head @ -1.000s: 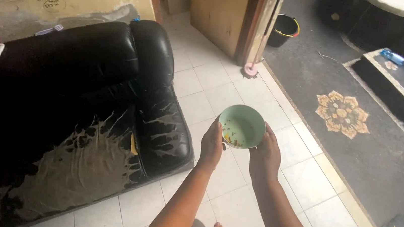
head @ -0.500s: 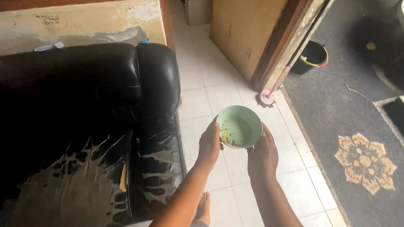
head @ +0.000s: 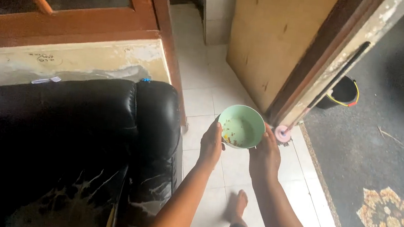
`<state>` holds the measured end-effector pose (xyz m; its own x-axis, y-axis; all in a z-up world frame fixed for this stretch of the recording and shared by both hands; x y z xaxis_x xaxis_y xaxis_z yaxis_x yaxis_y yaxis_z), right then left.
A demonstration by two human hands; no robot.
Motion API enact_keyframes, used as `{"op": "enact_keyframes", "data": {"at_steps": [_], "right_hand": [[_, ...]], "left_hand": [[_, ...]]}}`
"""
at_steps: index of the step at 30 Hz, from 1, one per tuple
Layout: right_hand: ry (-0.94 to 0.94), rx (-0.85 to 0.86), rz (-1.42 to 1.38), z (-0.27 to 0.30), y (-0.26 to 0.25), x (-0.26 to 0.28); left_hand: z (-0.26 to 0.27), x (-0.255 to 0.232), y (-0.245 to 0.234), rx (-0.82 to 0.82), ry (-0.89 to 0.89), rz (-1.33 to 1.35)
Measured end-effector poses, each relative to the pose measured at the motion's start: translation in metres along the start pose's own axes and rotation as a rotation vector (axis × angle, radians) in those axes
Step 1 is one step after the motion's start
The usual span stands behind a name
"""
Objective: Clear used dishes and a glass from a dining table and place them into the kitchen sink.
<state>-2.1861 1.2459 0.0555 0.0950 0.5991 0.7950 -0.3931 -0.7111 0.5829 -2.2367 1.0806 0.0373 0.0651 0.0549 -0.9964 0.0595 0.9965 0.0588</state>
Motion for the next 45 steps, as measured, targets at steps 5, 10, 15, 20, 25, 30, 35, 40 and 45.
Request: {"op": "enact_keyframes", "data": {"at_steps": [5, 10, 15, 20, 25, 30, 35, 40, 45], "right_hand": [[0.024, 0.081, 0.025, -0.124, -0.001, 0.004], [0.141, 0.056, 0.068, -0.245, 0.018, 0.025], [0.162, 0.179, 0.083, -0.329, 0.043, 0.029], [0.195, 0.225, 0.057, -0.427, 0.061, 0.001], [0.222, 0.257, 0.08, -0.523, 0.097, -0.034], [0.256, 0.165, 0.112, -0.625, 0.151, -0.057], [0.234, 0.191, 0.125, -0.71, 0.212, -0.066], [0.222, 0.216, 0.149, -0.802, 0.258, -0.1], [0.297, 0.235, 0.118, -0.897, 0.308, -0.163]], "left_hand": [[-0.103, 0.022, 0.036, -0.106, -0.081, -0.001], [-0.205, 0.001, 0.069, -0.2, -0.061, 0.056], [-0.284, 0.016, 0.082, -0.3, -0.116, 0.047], [-0.365, 0.023, 0.079, -0.352, -0.104, 0.087], [-0.466, 0.035, 0.062, -0.374, -0.088, 0.139], [-0.577, 0.028, 0.042, -0.374, -0.11, 0.155], [-0.686, -0.003, 0.021, -0.351, -0.053, 0.114], [-0.775, 0.001, -0.007, -0.39, -0.09, 0.157], [-0.871, 0.017, -0.051, -0.458, -0.077, 0.219]]}}
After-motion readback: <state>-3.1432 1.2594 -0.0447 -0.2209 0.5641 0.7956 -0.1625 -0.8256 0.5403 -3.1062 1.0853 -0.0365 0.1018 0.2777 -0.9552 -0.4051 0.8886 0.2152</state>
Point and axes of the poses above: each hand's wrist, its own z-axis away from the middle knuckle, its own y-axis out of the palm, x = y × z, the point moved 7 cm from there along -z, towards the middle knuckle, and after that the axes turned 4 degrees about z, right-handed, at the moved point
